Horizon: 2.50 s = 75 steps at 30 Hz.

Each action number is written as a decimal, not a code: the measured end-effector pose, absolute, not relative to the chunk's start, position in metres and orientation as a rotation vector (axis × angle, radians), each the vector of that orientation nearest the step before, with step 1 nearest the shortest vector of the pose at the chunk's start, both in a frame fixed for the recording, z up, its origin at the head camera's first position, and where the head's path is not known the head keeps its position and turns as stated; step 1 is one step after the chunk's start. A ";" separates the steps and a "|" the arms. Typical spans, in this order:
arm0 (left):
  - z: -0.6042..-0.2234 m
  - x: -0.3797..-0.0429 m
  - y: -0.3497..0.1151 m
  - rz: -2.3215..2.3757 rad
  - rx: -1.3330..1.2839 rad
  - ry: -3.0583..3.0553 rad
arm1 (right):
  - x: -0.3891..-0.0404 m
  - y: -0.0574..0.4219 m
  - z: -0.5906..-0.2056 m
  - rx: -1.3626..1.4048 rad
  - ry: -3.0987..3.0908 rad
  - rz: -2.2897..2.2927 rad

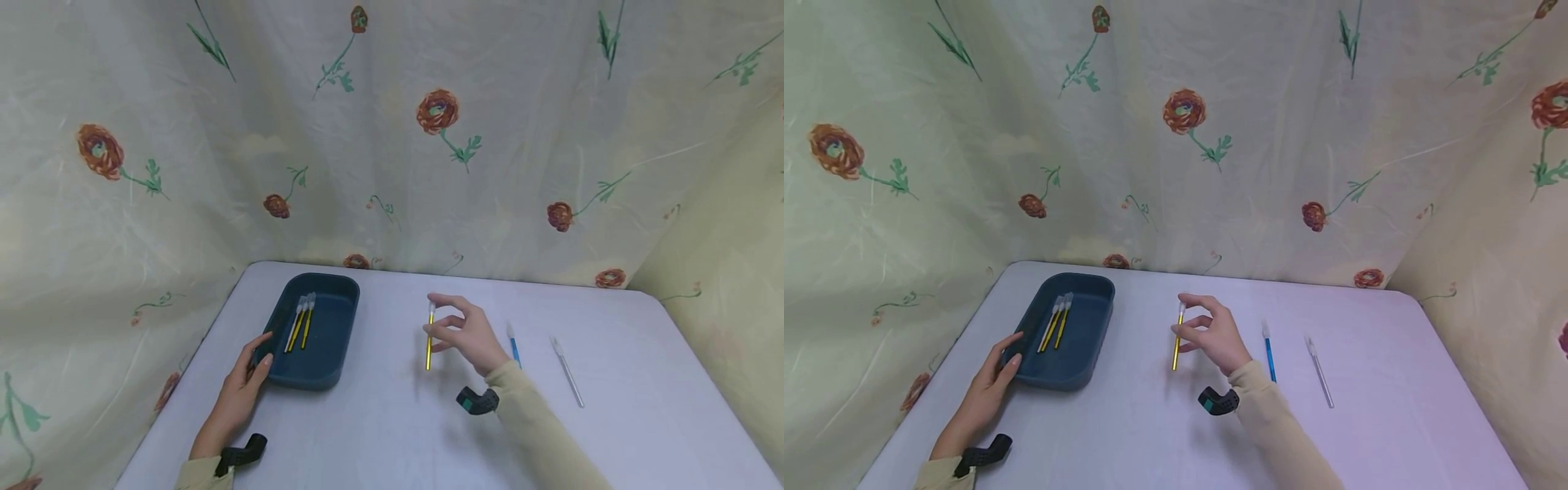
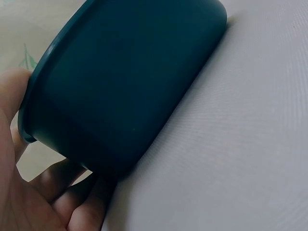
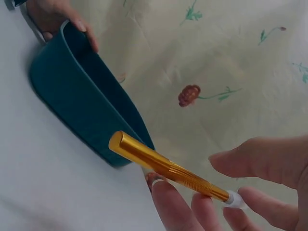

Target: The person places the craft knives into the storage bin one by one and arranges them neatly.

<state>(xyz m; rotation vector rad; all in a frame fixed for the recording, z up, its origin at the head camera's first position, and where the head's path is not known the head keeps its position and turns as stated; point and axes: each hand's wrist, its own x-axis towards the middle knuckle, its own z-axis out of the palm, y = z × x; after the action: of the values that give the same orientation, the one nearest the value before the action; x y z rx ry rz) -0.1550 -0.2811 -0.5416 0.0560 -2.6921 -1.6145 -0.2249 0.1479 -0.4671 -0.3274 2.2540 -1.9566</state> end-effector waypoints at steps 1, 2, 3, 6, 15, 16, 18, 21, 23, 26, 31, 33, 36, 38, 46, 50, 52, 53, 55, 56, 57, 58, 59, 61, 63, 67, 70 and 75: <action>-0.542 -0.155 -0.281 -1.615 0.051 -2.690 | -0.226 0.145 -0.466 -0.329 2.253 -1.956; -0.542 -0.155 -0.281 -1.615 0.047 -2.688 | -0.227 0.143 -0.466 -0.331 2.252 -1.954; -0.542 -0.155 -0.281 -1.613 0.043 -2.685 | -0.228 0.140 -0.465 -0.331 2.251 -1.952; -0.543 -0.154 -0.282 -1.609 0.029 -2.676 | -0.230 0.132 -0.462 -0.347 2.230 -1.963; -0.543 -0.153 -0.282 -1.609 0.021 -2.669 | -0.237 0.109 -0.452 -0.391 2.185 -1.975; -0.544 -0.153 -0.282 -1.612 0.024 -2.669 | -0.238 0.107 -0.452 -0.391 2.183 -1.973; -0.544 -0.154 -0.282 -1.620 0.033 -2.669 | -0.239 0.102 -0.450 -0.395 2.176 -1.973; -0.544 -0.155 -0.282 -1.622 0.041 -2.673 | -0.242 0.096 -0.449 -0.400 2.156 -1.979; -0.544 -0.155 -0.282 -1.618 0.041 -2.675 | -0.243 0.093 -0.448 -0.409 2.145 -1.985; -0.544 -0.155 -0.283 -1.617 0.033 -2.674 | -0.245 0.088 -0.446 -0.419 2.139 -1.981; -0.544 -0.155 -0.283 -1.620 0.035 -2.675 | -0.249 0.077 -0.444 -0.424 2.148 -1.960; -0.544 -0.155 -0.283 -1.623 0.035 -2.674 | -0.251 0.073 -0.444 -0.420 2.149 -1.953; -0.544 -0.156 -0.284 -1.626 0.034 -2.673 | -0.256 0.065 -0.444 -0.424 2.145 -1.943; -0.544 -0.156 -0.284 -1.628 0.034 -2.669 | -0.259 0.061 -0.445 -0.429 2.137 -1.944; -0.546 -0.158 -0.285 -1.623 0.010 -2.665 | -0.267 0.044 -0.444 -0.465 2.102 -1.930; -0.547 -0.157 -0.286 -1.639 0.005 -2.656 | -0.272 0.035 -0.443 -0.498 2.071 -1.935; -0.546 -0.157 -0.286 -1.645 0.002 -2.651 | -0.274 0.031 -0.442 -0.512 2.049 -1.940; -0.546 -0.157 -0.286 -1.643 0.000 -2.649 | -0.275 0.028 -0.442 -0.516 2.042 -1.938; -0.546 -0.156 -0.286 -1.644 -0.001 -2.649 | -0.278 0.023 -0.443 -0.516 2.033 -1.930; -0.545 -0.156 -0.286 -1.641 -0.002 -2.651 | -0.279 0.021 -0.443 -0.510 2.030 -1.927; -0.545 -0.156 -0.286 -1.642 -0.003 -2.652 | -0.280 0.019 -0.443 -0.502 2.029 -1.923; -0.545 -0.156 -0.286 -1.642 -0.004 -2.653 | -0.281 0.017 -0.444 -0.495 2.028 -1.922; -0.544 -0.156 -0.286 -1.642 -0.006 -2.653 | -0.282 0.014 -0.444 -0.487 2.029 -1.922; -0.544 -0.156 -0.286 -1.641 -0.008 -2.654 | -0.285 0.009 -0.446 -0.475 2.030 -1.933; -0.544 -0.156 -0.286 -1.636 -0.012 -2.650 | -0.287 0.004 -0.447 -0.456 2.036 -1.952; -0.544 -0.156 -0.286 -1.627 -0.011 -2.649 | -0.293 -0.007 -0.452 -0.415 2.045 -1.984; -0.544 -0.156 -0.286 -1.628 -0.008 -2.653 | -0.296 -0.015 -0.454 -0.395 2.059 -1.981; -0.543 -0.156 -0.287 -1.619 -0.011 -2.657 | -0.302 -0.031 -0.454 -0.368 2.112 -1.933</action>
<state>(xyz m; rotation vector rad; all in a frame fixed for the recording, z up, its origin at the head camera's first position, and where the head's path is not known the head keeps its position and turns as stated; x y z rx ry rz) -0.1555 -0.2872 -0.5431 -0.0112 -2.6567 -1.6191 -0.3017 -0.0306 -0.4541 -0.3677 2.1117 -1.9332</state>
